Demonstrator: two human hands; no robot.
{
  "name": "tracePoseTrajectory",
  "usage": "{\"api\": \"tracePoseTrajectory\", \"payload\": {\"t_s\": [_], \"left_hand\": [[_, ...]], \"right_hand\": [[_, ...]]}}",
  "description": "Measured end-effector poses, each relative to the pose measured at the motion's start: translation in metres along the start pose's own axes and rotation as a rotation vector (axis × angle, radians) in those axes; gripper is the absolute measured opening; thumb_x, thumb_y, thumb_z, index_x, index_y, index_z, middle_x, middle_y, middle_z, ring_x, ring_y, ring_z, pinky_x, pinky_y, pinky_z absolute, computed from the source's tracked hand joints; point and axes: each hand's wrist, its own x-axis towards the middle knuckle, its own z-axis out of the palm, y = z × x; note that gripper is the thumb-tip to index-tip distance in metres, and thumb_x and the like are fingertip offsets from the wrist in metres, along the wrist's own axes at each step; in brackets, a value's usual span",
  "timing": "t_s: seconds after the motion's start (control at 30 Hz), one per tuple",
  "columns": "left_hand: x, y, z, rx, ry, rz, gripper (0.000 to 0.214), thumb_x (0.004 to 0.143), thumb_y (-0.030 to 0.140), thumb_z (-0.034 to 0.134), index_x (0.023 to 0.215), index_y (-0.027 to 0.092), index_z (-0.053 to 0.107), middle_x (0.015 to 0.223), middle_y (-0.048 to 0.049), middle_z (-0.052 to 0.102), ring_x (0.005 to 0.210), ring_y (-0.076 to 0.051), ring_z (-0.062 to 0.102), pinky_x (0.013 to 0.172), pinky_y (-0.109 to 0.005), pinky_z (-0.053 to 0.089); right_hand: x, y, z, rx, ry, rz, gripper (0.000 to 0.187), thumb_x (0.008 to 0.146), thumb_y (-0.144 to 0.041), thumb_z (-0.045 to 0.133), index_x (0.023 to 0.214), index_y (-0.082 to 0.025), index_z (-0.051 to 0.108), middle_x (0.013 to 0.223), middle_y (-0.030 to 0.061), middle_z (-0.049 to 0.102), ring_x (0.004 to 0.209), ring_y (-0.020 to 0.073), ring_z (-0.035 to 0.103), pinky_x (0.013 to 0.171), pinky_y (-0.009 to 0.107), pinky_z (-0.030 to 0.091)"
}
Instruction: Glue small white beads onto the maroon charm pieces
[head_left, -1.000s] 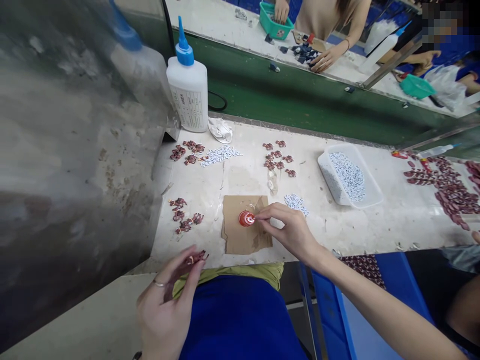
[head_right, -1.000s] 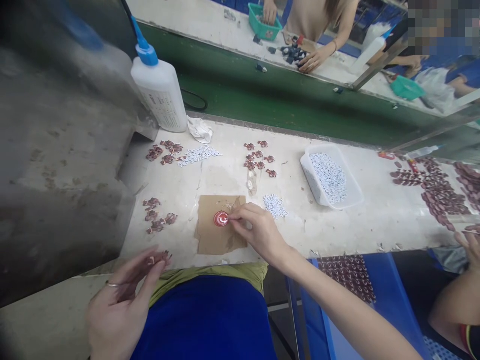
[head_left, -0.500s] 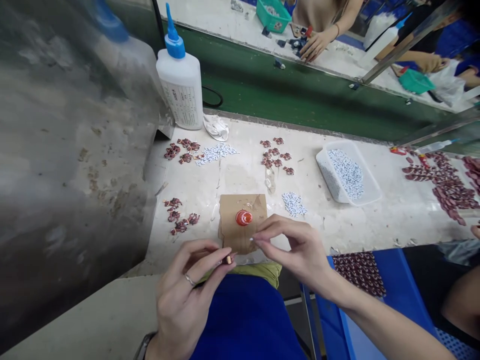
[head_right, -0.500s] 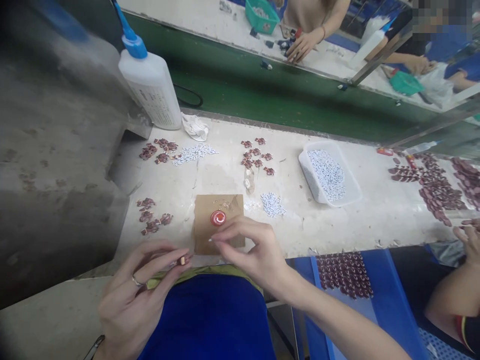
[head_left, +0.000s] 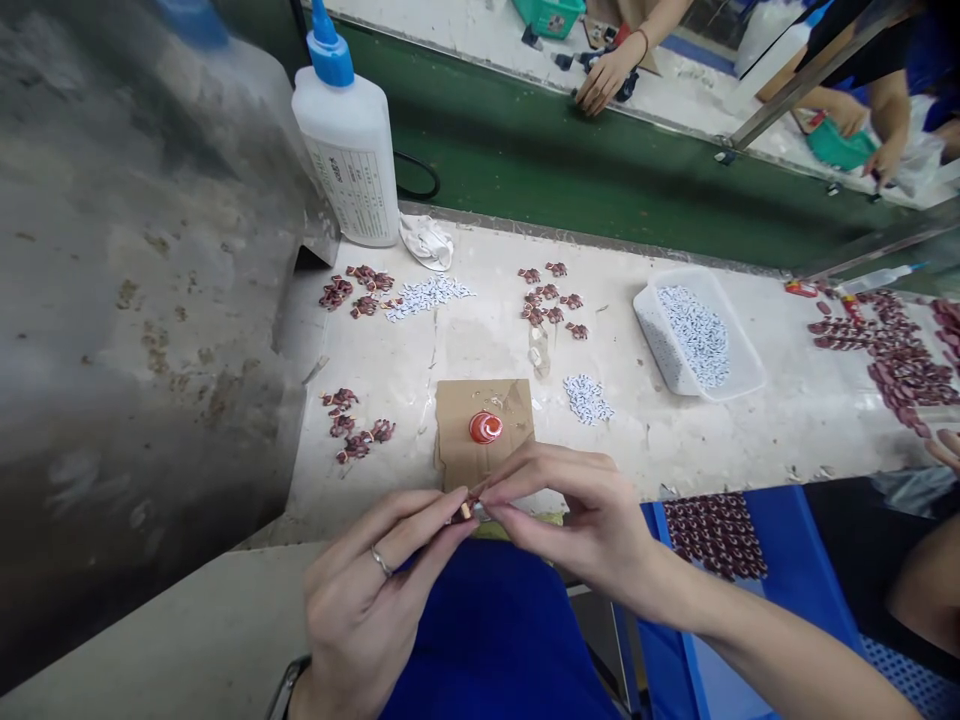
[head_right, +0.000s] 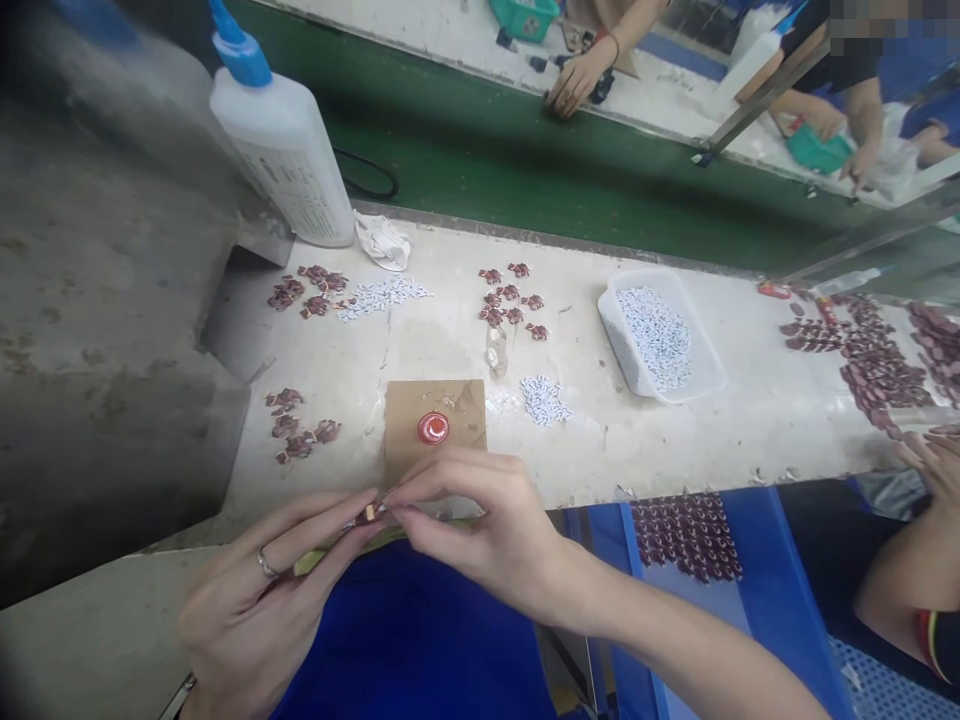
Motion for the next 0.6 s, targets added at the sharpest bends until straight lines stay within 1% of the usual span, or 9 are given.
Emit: {"api": "tracePoseTrajectory", "payload": {"t_s": [0.1,0.17,0.23,0.3,0.4,0.47,0.5,0.57,0.6], "left_hand": [[0.0001,-0.0009,-0.0005,-0.007,-0.016,-0.003,0.04,0.083,0.0,0.073,0.117,0.021,0.072,0.108,0.0025,0.071,0.094,-0.006,0.071,0.085,-0.015,0.063],[0.0011,-0.0008,-0.0005,-0.007,-0.023,0.008,0.039,0.083,0.0,0.074,0.116,0.02,0.071,0.109,0.0022,0.072,0.095,-0.006,0.071,0.087,-0.015,0.062],[0.0024,-0.0004,0.0,0.006,-0.024,0.021,0.038,0.083,0.001,0.074,0.115,0.019,0.071,0.109,0.0024,0.072,0.095,-0.005,0.071,0.09,-0.014,0.061],[0.0036,-0.0001,0.0007,0.02,-0.022,0.025,0.035,0.083,0.002,0.074,0.114,0.019,0.071,0.108,0.0027,0.072,0.095,-0.005,0.071,0.091,-0.013,0.06],[0.0038,-0.0005,0.0006,0.013,-0.024,0.004,0.033,0.084,0.004,0.074,0.112,0.02,0.072,0.108,0.0031,0.073,0.095,-0.006,0.072,0.09,-0.013,0.061],[0.0031,-0.0019,-0.0002,-0.004,-0.025,-0.024,0.033,0.084,0.004,0.074,0.112,0.022,0.072,0.108,0.004,0.073,0.094,-0.005,0.072,0.087,-0.012,0.062],[0.0026,-0.003,-0.0007,-0.005,-0.022,-0.034,0.033,0.084,0.004,0.074,0.111,0.023,0.073,0.107,0.0047,0.073,0.093,-0.004,0.072,0.086,-0.011,0.061],[0.0016,-0.0055,-0.0012,0.014,-0.016,-0.038,0.034,0.084,0.006,0.075,0.113,0.024,0.073,0.108,0.0057,0.074,0.092,-0.003,0.072,0.089,-0.009,0.06],[0.0011,-0.0067,-0.0011,0.033,-0.007,-0.033,0.035,0.084,0.007,0.076,0.114,0.024,0.072,0.108,0.0059,0.075,0.092,-0.002,0.072,0.092,-0.008,0.058]], "right_hand": [[0.0005,0.0016,0.0005,-0.011,0.002,-0.009,0.015,0.092,-0.013,0.072,0.101,-0.024,0.078,0.094,0.0037,0.08,0.084,0.0185,0.076,0.071,0.033,0.064],[-0.0004,0.0031,0.0009,-0.036,-0.02,-0.031,0.017,0.094,-0.013,0.071,0.104,-0.025,0.077,0.096,0.004,0.079,0.086,0.0185,0.076,0.073,0.034,0.065],[-0.0026,0.0041,0.0014,-0.097,-0.061,-0.088,0.02,0.097,-0.013,0.068,0.111,-0.025,0.075,0.101,0.0058,0.078,0.089,0.0183,0.076,0.074,0.033,0.065],[-0.0056,0.0042,0.0018,-0.191,-0.089,-0.165,0.024,0.099,-0.011,0.064,0.118,-0.022,0.072,0.105,0.009,0.077,0.091,0.0183,0.076,0.074,0.032,0.065],[-0.0085,0.0034,0.0019,-0.316,-0.098,-0.243,0.026,0.1,-0.009,0.06,0.122,-0.019,0.069,0.107,0.0125,0.077,0.091,0.0191,0.076,0.072,0.032,0.065],[-0.0075,0.0032,0.0013,-0.311,-0.092,-0.233,0.024,0.1,-0.01,0.06,0.12,-0.02,0.07,0.105,0.0113,0.077,0.089,0.0192,0.076,0.071,0.032,0.065],[-0.006,0.0034,0.0011,-0.281,-0.085,-0.201,0.022,0.1,-0.011,0.062,0.118,-0.021,0.071,0.104,0.0099,0.076,0.089,0.019,0.075,0.072,0.032,0.065],[-0.002,0.0039,0.0012,-0.174,-0.053,-0.103,0.021,0.097,-0.016,0.07,0.117,-0.022,0.072,0.104,0.0072,0.076,0.091,0.0184,0.075,0.076,0.032,0.065],[0.0003,0.004,0.0019,-0.113,-0.048,-0.049,0.023,0.094,-0.019,0.074,0.118,-0.023,0.072,0.105,0.0061,0.076,0.093,0.0181,0.074,0.08,0.032,0.065]]}}
